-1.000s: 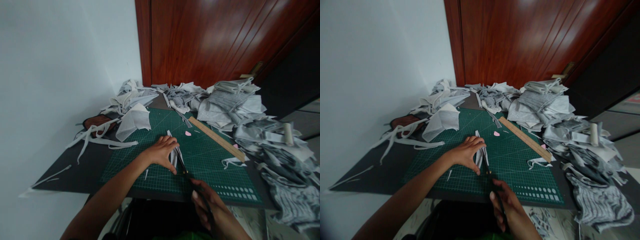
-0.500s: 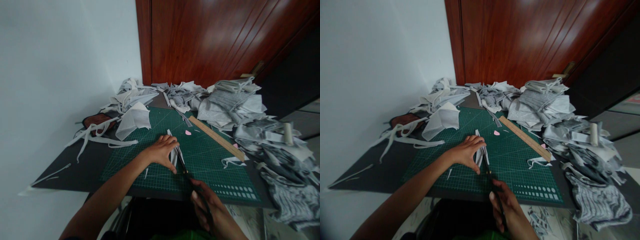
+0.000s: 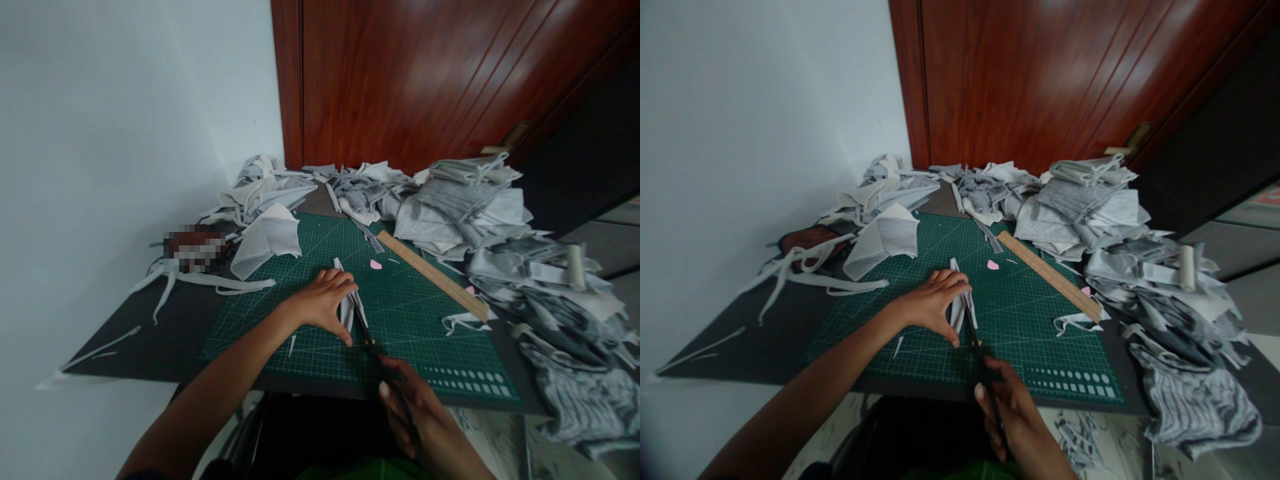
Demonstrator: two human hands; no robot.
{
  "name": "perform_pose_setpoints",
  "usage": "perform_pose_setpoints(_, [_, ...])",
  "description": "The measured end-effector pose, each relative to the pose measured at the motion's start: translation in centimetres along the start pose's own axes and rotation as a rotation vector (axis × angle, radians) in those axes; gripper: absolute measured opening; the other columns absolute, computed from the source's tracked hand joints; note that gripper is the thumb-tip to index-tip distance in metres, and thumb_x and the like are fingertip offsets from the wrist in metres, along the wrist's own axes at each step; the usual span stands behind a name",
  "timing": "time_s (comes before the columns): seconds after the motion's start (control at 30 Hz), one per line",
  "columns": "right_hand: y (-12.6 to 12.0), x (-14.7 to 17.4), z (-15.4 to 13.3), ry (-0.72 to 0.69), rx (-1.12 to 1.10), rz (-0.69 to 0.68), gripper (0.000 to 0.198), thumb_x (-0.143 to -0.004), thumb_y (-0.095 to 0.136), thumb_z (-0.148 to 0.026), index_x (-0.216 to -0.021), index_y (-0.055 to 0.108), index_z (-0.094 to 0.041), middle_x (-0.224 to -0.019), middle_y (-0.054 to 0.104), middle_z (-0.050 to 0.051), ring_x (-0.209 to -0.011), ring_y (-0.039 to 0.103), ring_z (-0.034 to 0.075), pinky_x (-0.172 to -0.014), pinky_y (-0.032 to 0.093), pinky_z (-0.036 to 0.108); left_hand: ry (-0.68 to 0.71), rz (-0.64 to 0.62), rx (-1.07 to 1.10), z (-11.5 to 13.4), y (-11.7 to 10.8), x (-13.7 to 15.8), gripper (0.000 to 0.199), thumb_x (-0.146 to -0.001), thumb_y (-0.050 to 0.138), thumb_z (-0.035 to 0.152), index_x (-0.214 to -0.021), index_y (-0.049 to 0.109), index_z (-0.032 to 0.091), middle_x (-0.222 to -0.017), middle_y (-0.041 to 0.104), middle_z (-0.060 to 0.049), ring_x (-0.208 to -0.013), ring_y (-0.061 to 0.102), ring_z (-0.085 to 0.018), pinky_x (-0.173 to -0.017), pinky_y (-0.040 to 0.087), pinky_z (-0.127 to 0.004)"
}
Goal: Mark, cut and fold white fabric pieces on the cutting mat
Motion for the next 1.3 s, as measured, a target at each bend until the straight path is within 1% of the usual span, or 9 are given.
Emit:
perform_pose_setpoints(0.23, [-0.2,0.1,0.3,-0.001,-0.008,0.038,0.074,-0.084,0.07,-0.066,-0.138,0.046,-0.021,-0.059,0.045,-0.011,-0.042,0.036,0.007,-0.04,0.029,0.02,-0.004,-0.001,0.002,0.0,-0.1,0.0,0.103,-0.056,0.08,0.077,-0.137,0.052,0.021,-0.14,0.048,-0.014,-0.128,0.042,-0.038,-0.109,0.03,-0.049])
perform_pose_setpoints(0.43, [-0.3,0.0,0.6,0.006,-0.047,0.04,0.072,-0.082,0.072,-0.064,-0.135,0.047,-0.023,-0.058,0.045,-0.012,-0.042,0.037,0.006,-0.039,0.029,0.017,0.0,-0.01,-0.005,0.0,0.1,-0.1,0.105,-0.055,0.078,0.08,-0.138,0.052,0.02,-0.139,0.049,-0.014,-0.127,0.042,-0.038,-0.108,0.031,-0.049])
perform_pose_setpoints(0.6, [-0.1,-0.7,1.0,0.033,-0.106,-0.018,0.071,-0.079,0.074,-0.067,-0.129,0.047,-0.024,-0.059,0.043,-0.013,-0.039,0.032,0.004,-0.035,0.027,0.016,0.004,0.004,0.003,0.0,-0.1,0.0,0.104,-0.055,0.078,0.081,-0.136,0.053,0.02,-0.139,0.049,-0.014,-0.128,0.042,-0.038,-0.109,0.031,-0.05])
perform_pose_setpoints(0.73, [-0.3,-1.5,0.8,0.037,-0.108,-0.039,0.07,-0.078,0.076,-0.065,-0.127,0.046,-0.025,-0.06,0.042,-0.013,-0.039,0.032,0.004,-0.034,0.027,0.015,-0.028,-0.022,0.079,-0.1,-0.5,-0.1,0.102,-0.055,0.079,0.08,-0.134,0.054,0.021,-0.137,0.052,-0.014,-0.128,0.044,-0.039,-0.11,0.032,-0.052])
perform_pose_setpoints(0.83, [-0.1,-1.9,-0.1,0.011,-0.093,-0.033,0.068,-0.08,0.075,-0.065,-0.126,0.047,-0.024,-0.06,0.042,-0.013,-0.04,0.034,0.005,-0.035,0.03,0.015,-0.072,-0.009,0.209,-0.7,-0.9,-0.2,0.093,-0.068,0.074,0.078,-0.137,0.048,0.022,-0.139,0.052,-0.015,-0.131,0.045,-0.038,-0.111,0.032,-0.054])
perform_pose_setpoints(0.93, [0.4,-2.2,-1.0,-0.02,-0.071,-0.035,0.067,-0.08,0.074,-0.066,-0.125,0.049,-0.023,-0.062,0.044,-0.012,-0.043,0.038,0.006,-0.036,0.031,0.016,-0.128,0.076,0.332,-1.9,-1.6,-0.2,0.079,-0.08,0.073,0.065,-0.138,0.043,0.021,-0.136,0.056,-0.016,-0.127,0.053,-0.033,-0.108,0.038,-0.05])
perform_pose_setpoints(1.03, [0.3,-2.4,-1.1,-0.02,-0.05,-0.032,0.069,-0.079,0.074,-0.069,-0.125,0.05,-0.023,-0.063,0.046,-0.011,-0.044,0.039,0.006,-0.037,0.031,0.016,-0.146,0.156,0.351,-2.8,-2.2,-0.2,0.05,-0.088,0.07,0.048,-0.123,0.051,0.019,-0.12,0.062,-0.011,-0.112,0.06,-0.025,-0.098,0.047,-0.04])
perform_pose_setpoints(1.13, [0.0,-2.6,-0.7,-0.009,-0.026,-0.042,0.075,-0.077,0.073,-0.07,-0.128,0.048,-0.022,-0.062,0.045,-0.012,-0.043,0.037,0.006,-0.036,0.031,0.016,-0.096,0.171,0.259,-2.5,-2.5,-0.4,0.019,-0.097,0.059,0.035,-0.107,0.061,0.019,-0.107,0.065,-0.006,-0.103,0.061,-0.02,-0.094,0.047,-0.034])
perform_pose_setpoints(1.3, [-0.4,-2.5,-0.6,-0.004,-0.003,-0.066,0.077,-0.077,0.072,-0.072,-0.129,0.046,-0.021,-0.062,0.043,-0.012,-0.044,0.037,0.006,-0.036,0.029,0.016,-0.047,0.114,-0.034,-1.4,-2.4,-0.6,0.015,-0.098,0.058,0.028,-0.092,0.068,0.019,-0.101,0.066,-0.005,-0.104,0.058,-0.022,-0.096,0.043,-0.037])
Point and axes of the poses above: each hand's wrist, its own x-axis away from the middle knuckle, its own y-axis out of the palm, z = x × y, the point moved 10 cm from there along -x, towards the middle knuckle
